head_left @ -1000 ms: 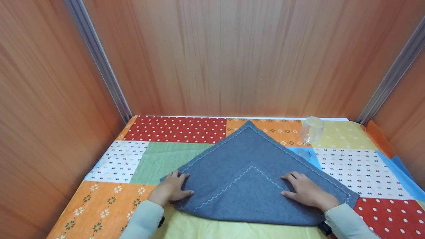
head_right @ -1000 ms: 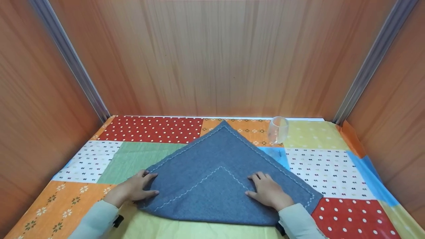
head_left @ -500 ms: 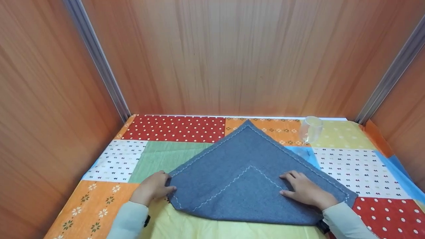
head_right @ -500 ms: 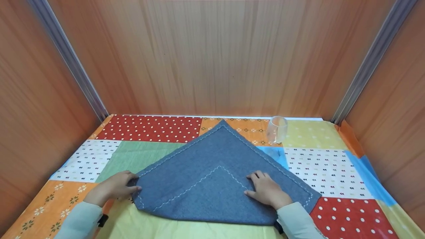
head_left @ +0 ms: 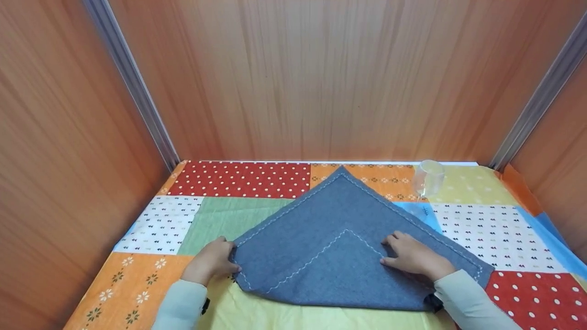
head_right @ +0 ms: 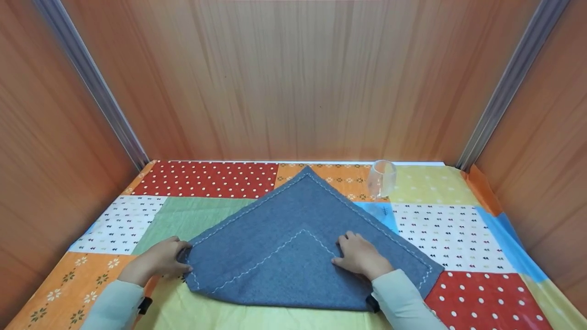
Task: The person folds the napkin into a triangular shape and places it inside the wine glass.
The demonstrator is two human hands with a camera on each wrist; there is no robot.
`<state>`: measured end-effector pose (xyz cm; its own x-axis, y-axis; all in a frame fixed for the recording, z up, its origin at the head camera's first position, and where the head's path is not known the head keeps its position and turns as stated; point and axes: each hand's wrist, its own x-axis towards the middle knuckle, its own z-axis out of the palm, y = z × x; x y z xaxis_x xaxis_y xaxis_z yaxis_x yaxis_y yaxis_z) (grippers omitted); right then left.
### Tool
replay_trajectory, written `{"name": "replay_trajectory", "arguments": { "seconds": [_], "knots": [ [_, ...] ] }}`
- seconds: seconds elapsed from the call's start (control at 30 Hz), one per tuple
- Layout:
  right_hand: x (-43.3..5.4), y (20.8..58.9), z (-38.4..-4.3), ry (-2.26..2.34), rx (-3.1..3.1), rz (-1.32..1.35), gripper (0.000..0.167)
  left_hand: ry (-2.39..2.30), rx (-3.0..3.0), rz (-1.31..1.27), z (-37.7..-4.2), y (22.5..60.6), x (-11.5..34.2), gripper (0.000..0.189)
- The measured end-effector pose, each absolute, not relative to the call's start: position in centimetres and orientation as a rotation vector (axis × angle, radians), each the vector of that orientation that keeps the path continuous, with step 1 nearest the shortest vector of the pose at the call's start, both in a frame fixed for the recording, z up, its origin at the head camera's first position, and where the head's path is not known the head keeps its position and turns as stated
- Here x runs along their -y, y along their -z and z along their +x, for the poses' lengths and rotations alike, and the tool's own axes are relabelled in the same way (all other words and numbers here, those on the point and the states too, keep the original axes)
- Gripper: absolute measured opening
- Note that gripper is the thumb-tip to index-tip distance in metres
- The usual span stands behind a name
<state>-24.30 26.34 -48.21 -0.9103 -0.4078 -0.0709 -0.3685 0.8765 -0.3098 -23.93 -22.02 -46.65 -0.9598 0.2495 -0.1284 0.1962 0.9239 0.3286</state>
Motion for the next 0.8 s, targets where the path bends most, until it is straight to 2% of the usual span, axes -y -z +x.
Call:
{"name": "replay_trajectory", "arguments": {
  "seconds": [0.4,0.67,0.8],
  "knots": [
    [-22.5,48.7,-27.2,0.645,-2.907,-0.573,0.044,-0.447,-2.898,0.319,-24.5,46.4,21.6,0.040],
    [-22.4,48.6,-28.9,0.831,-2.867,-0.560,0.021,-0.425,-2.871,0.286,-24.8,46.4,21.5,0.041],
    [-22.8,48.4,-29.3,0.872,-2.874,-0.644,0.007,-0.427,-2.862,0.274,-24.9,46.4,21.4,0.040]
  ]
}}
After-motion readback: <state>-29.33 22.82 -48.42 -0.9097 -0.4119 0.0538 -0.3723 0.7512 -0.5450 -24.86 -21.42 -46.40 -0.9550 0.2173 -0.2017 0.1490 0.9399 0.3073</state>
